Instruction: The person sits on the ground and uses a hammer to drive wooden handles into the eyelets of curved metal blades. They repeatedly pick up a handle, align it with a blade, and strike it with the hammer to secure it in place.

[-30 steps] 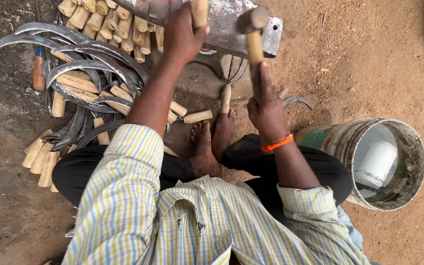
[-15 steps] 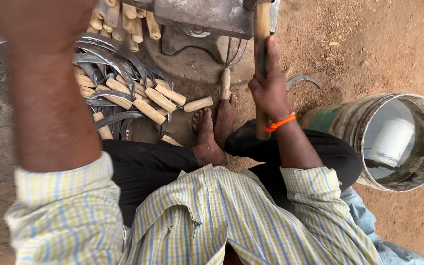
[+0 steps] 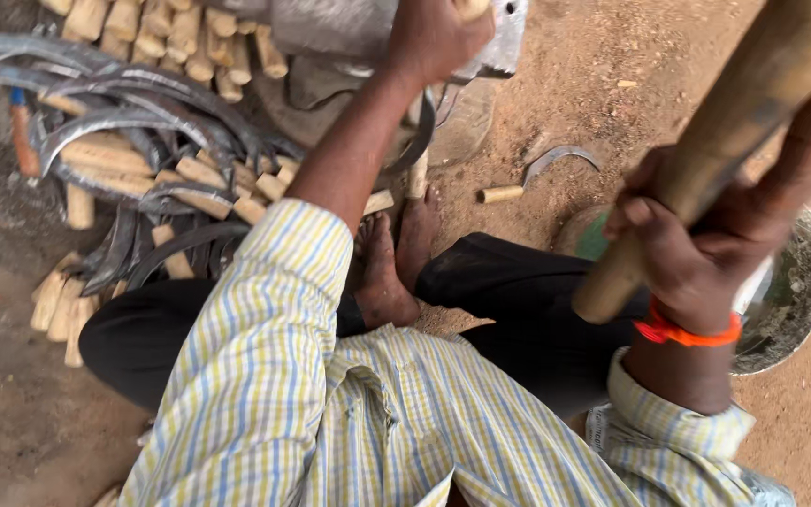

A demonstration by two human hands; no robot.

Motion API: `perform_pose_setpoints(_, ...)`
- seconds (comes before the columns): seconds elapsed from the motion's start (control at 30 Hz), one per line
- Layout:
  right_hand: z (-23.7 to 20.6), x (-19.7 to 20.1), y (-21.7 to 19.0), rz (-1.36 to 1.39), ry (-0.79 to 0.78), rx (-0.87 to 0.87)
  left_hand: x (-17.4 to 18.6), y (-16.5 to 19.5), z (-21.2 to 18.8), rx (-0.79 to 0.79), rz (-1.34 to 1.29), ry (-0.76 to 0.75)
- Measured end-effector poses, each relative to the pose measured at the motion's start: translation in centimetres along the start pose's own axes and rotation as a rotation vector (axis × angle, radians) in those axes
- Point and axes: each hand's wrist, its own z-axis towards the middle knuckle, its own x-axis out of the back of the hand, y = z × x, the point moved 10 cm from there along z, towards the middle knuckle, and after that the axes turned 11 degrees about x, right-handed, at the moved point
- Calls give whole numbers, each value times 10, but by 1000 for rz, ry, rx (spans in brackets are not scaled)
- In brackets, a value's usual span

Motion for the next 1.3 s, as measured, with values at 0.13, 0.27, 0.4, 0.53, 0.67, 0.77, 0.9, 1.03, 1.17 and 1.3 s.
perform_pose_setpoints(0.13, 9, 25, 6, 8, 41, -19, -16, 1, -4, -67, 85, -64)
perform_pose_setpoints(0.27, 15, -9, 40, -14, -180, -1, -1, 4, -7, -107, 64, 4)
perform_pose_setpoints(0.4, 10, -46, 69, 69, -408, -86, 0, 11, -7, -100, -36, -57)
perform_pose_setpoints(0.53, 22, -37, 39, -130, -360, 148, 8, 20, -11, -163, 11, -10)
perform_pose_setpoints(0.67, 30, -42, 37, -77, -305, 140, 9, 19, -12, -156, 56, 11)
perform_pose_setpoints(0.77, 22, -73, 40, -288, -520, 286, 6, 21, -13, -195, 32, 12)
perform_pose_setpoints(0.9, 17, -62, 61, -109, -394, 102, -3, -1, -7, -21, 183, -9)
perform_pose_setpoints(1.03, 12, -54, 62, -43, -344, 124, -1, -1, -4, -68, 131, -4)
perform_pose_setpoints(1.17, 4, -66, 68, -205, -409, 158, 1, -3, -3, 5, 57, 4)
perform_pose_setpoints(1.3, 12, -37, 33, -93, -253, 262, 25, 15, -15, 124, -92, -36)
